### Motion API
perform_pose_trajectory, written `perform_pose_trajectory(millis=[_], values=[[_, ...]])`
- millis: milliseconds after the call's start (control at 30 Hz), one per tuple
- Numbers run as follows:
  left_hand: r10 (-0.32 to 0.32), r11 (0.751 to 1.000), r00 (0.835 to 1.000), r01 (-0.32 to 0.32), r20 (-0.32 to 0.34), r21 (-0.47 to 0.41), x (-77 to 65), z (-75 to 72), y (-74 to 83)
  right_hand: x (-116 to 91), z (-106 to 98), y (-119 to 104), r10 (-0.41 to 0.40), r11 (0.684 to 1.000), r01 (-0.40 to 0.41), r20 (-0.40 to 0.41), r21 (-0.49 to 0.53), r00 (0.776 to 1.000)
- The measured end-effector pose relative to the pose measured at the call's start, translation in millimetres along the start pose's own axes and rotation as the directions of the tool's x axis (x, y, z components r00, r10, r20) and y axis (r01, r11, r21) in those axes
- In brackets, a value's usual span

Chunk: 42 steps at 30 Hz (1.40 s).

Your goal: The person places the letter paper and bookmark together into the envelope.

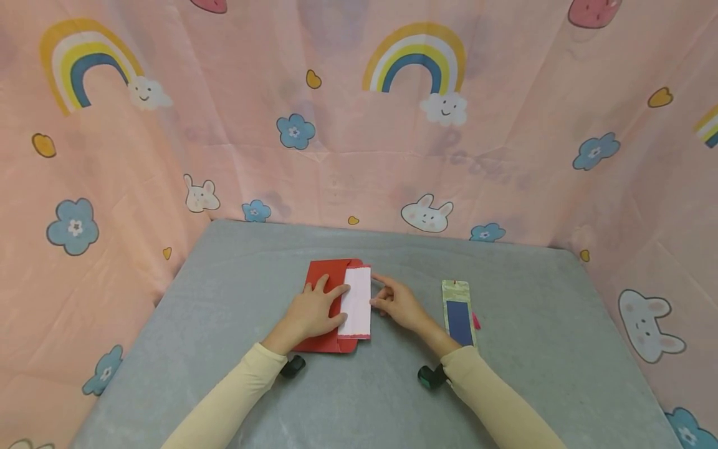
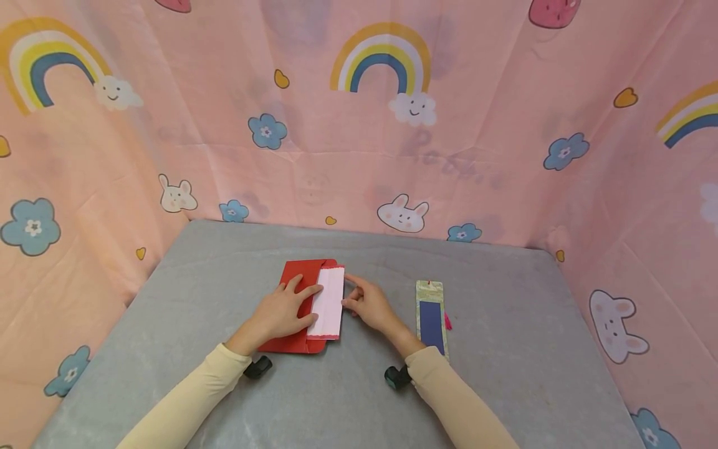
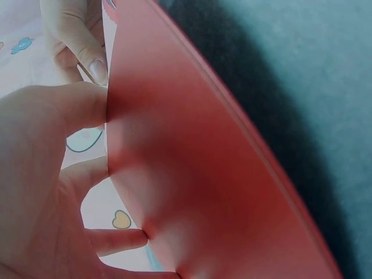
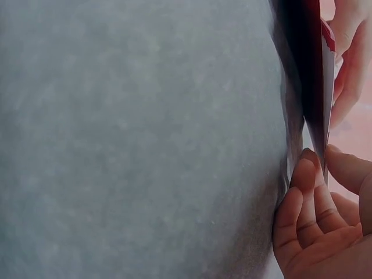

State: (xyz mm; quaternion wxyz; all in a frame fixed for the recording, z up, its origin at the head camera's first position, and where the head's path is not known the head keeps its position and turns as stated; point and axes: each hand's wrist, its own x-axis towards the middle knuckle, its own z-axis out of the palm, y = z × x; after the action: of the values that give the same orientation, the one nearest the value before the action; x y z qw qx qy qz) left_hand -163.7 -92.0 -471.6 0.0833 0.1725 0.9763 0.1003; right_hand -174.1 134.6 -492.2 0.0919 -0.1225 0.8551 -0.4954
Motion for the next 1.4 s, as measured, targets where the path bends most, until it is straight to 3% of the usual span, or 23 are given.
perform_pose_trajectory(millis=[733, 1400], values=[[0.005, 1.000, 1.000, -0.005, -0.013, 0.002, -1.0, 2.1, -1.5, 2.1, 4.3, 5.0, -0.066, 0.996, 0.068, 0.034, -0.051, 0.997], [0.007, 1.000, 1.000, -0.007, -0.008, -0.001, 0.3, 2.5, -1.9, 3.6, 5.4, 2.4, -0.044, 0.995, 0.049, 0.063, -0.092, 0.997]])
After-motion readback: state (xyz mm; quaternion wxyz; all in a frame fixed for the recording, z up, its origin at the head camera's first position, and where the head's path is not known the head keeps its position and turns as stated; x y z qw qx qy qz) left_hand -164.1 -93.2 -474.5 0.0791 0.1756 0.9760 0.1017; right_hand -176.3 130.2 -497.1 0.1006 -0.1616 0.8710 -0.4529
